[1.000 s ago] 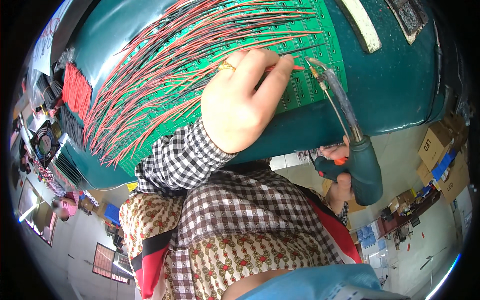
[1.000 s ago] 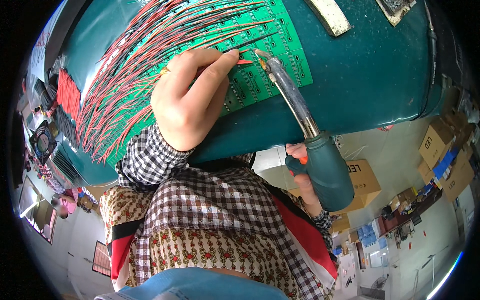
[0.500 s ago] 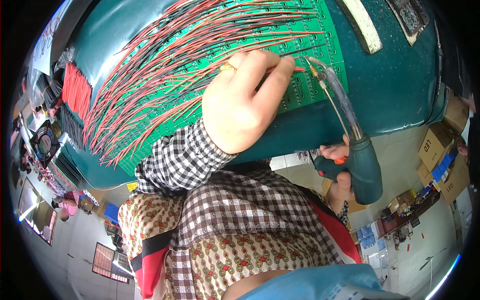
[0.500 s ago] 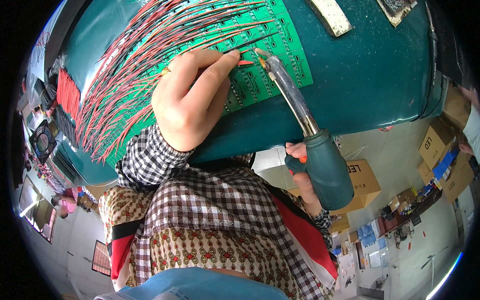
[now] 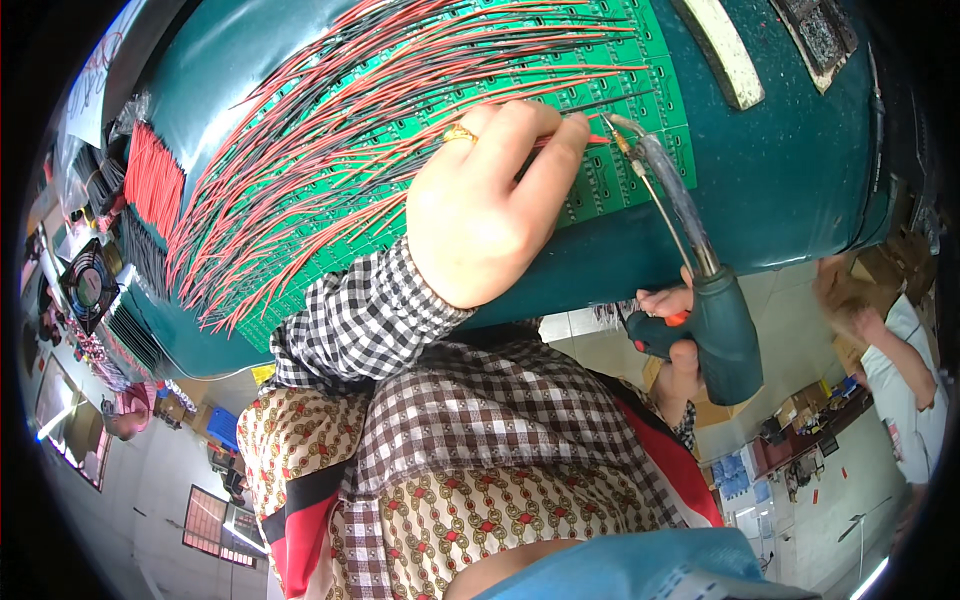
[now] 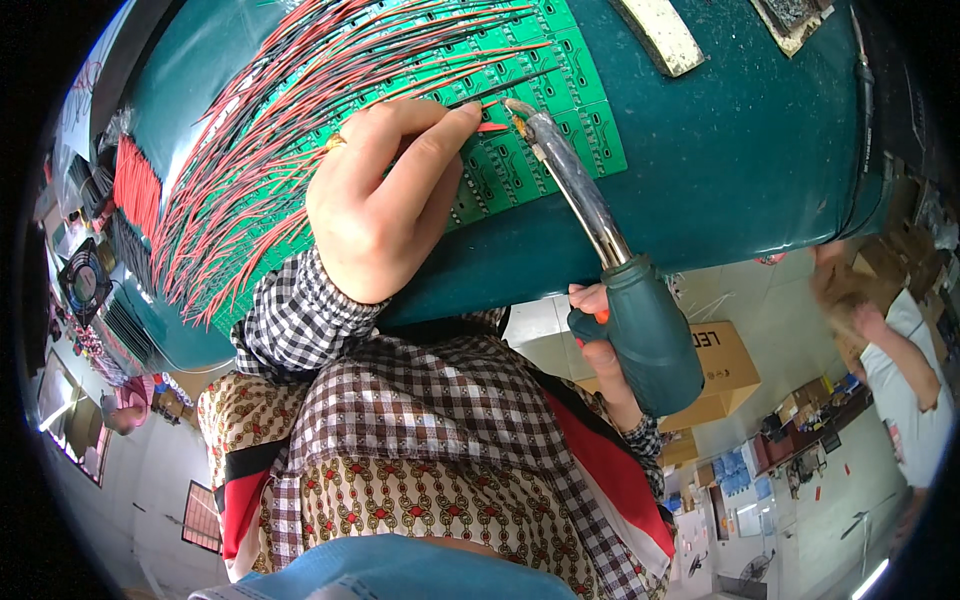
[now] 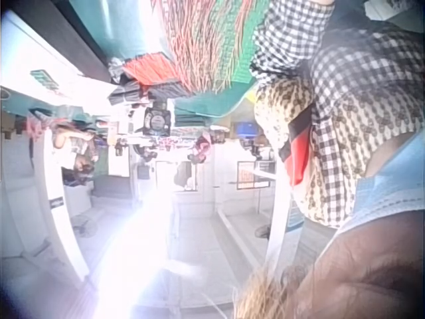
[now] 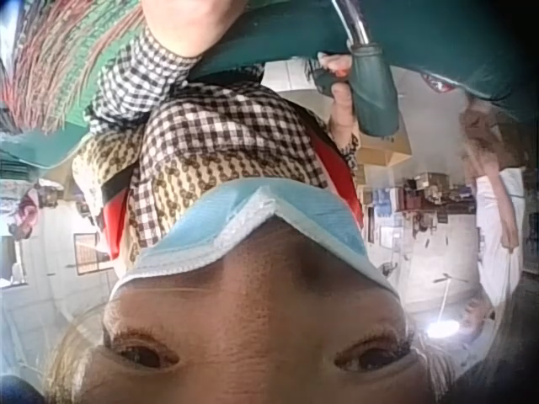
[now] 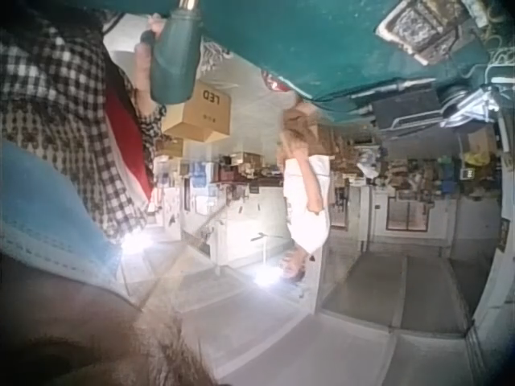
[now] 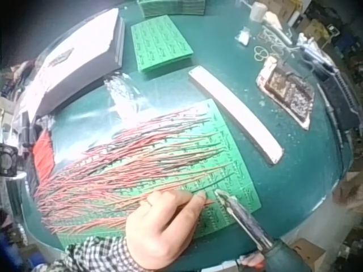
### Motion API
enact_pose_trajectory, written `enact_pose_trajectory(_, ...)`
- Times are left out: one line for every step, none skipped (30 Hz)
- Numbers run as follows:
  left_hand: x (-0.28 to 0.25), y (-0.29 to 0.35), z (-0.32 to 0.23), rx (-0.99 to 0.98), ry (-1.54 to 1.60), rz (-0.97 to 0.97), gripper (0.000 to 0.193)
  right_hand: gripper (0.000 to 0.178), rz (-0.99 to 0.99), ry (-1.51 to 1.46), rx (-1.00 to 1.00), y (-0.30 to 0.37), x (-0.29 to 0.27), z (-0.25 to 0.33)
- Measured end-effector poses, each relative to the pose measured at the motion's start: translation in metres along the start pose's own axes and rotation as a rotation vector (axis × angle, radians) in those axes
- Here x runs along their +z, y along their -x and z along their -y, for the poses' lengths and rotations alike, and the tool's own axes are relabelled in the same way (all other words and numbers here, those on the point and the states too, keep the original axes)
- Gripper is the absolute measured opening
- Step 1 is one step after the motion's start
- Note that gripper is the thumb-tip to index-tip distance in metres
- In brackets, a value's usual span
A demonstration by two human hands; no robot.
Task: Soldering red and black wires onto a green printed circuit board using a soldering gun at a workbench.
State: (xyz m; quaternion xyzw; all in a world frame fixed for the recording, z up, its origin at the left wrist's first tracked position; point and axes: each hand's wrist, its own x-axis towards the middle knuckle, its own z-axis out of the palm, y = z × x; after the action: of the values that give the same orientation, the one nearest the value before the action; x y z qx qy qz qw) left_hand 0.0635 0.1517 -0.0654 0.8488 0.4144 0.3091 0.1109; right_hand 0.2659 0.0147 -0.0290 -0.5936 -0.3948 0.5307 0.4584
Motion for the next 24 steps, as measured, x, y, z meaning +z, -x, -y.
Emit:
enact_pose_trajectory(-0.001,0.0,-0.001,-0.024,-0.005,0.023,0.034,0.077,-0.006,0.003,0.001,0.0,0.0,0.0)
enact_pose_trajectory(0.0,0.0,0.0,-0.024,-0.006,0.023,0.034,0.077,-0.005,0.003,0.001,-0.001,0.001,0.0)
enact_pose_trajectory(0.001,0.0,0.001,-0.007,0.002,0.007,0.033,0.076,-0.006,0.015,0.002,-0.001,0.002,0.001)
enact_pose_trajectory(0.001,0.0,0.002,0.01,0.009,-0.009,0.033,0.075,-0.007,0.027,0.003,-0.002,0.002,0.001)
enact_pose_trajectory(0.001,0.0,0.001,0.01,0.011,-0.008,0.033,0.075,-0.008,0.028,0.004,-0.001,0.001,0.001)
enact_pose_trajectory(0.0,0.0,0.001,0.001,0.013,0.003,0.033,0.074,0.022,0.057,-0.012,-0.001,-0.002,-0.001)
enact_pose_trajectory(0.0,0.0,0.001,-0.009,0.016,0.013,0.033,0.073,0.051,0.085,-0.028,0.0,-0.005,-0.002)
enact_pose_trajectory(0.0,0.0,0.001,-0.009,0.016,0.013,0.033,0.073,0.051,0.085,-0.028,0.0,-0.008,-0.004)
enact_pose_trajectory(0.001,-0.001,0.002,0.005,0.01,0.003,0.033,0.072,0.072,0.078,-0.039,0.001,-0.01,-0.007)
enact_pose_trajectory(0.001,-0.001,0.002,0.019,0.004,-0.006,0.034,0.072,0.093,0.07,-0.05,0.001,-0.011,-0.009)
enact_pose_trajectory(0.001,-0.001,0.001,0.02,0.004,-0.007,0.034,0.072,0.092,0.071,-0.051,0.001,-0.01,-0.007)
enact_pose_trajectory(0.001,-0.002,0.0,0.004,0.014,0.005,0.034,0.072,0.054,0.054,-0.032,0.001,-0.008,-0.003)
enact_pose_trajectory(0.0,-0.002,-0.001,-0.012,0.024,0.017,0.034,0.072,0.016,0.037,-0.013,0.001,-0.007,0.0)
enact_pose_trajectory(0.0,-0.002,0.001,-0.01,0.024,0.017,0.034,0.072,0.014,0.037,-0.014,0.001,-0.008,0.001)
enact_pose_trajectory(0.0,-0.001,0.003,0.005,0.025,0.003,0.034,0.074,0.06,0.038,0.014,0.001,-0.011,0.002)
enact_pose_trajectory(0.0,0.0,0.005,0.019,0.026,-0.012,0.034,0.075,0.106,0.039,0.043,0.001,-0.012,0.002)
enact_pose_trajectory(0.0,0.001,0.005,0.023,0.029,-0.013,0.034,0.075,0.102,0.041,0.041,0.001,-0.012,0.001)
enact_pose_trajectory(0.001,0.001,0.004,0.022,0.03,-0.012,0.033,0.076,0.101,0.043,0.018,0.001,-0.011,0.0)
enact_pose_trajectory(0.001,0.001,0.004,0.02,0.031,-0.011,0.033,0.078,0.1,0.045,-0.006,0.001,-0.011,-0.001)
enact_pose_trajectory(0.0,0.002,0.005,0.017,0.029,-0.013,0.033,0.078,0.104,0.046,-0.006,-0.002,-0.012,0.003)
enact_pose_trajectory(-0.001,0.002,0.005,0.016,0.024,-0.022,0.033,0.078,0.148,0.075,0.036,-0.006,-0.014,0.01)
enact_pose_trajectory(-0.002,0.003,0.006,0.015,0.019,-0.03,0.033,0.077,0.193,0.104,0.077,-0.009,-0.014,0.014)
enact_pose_trajectory(-0.003,0.0,0.003,0.023,0.027,-0.03,0.033,0.077,0.182,0.106,0.076,-0.007,-0.013,0.014)
enact_pose_trajectory(-0.005,-0.003,-0.002,-0.039,0.051,0.017,0.033,0.079,0.109,-0.027,0.093,-0.004,-0.01,0.012)
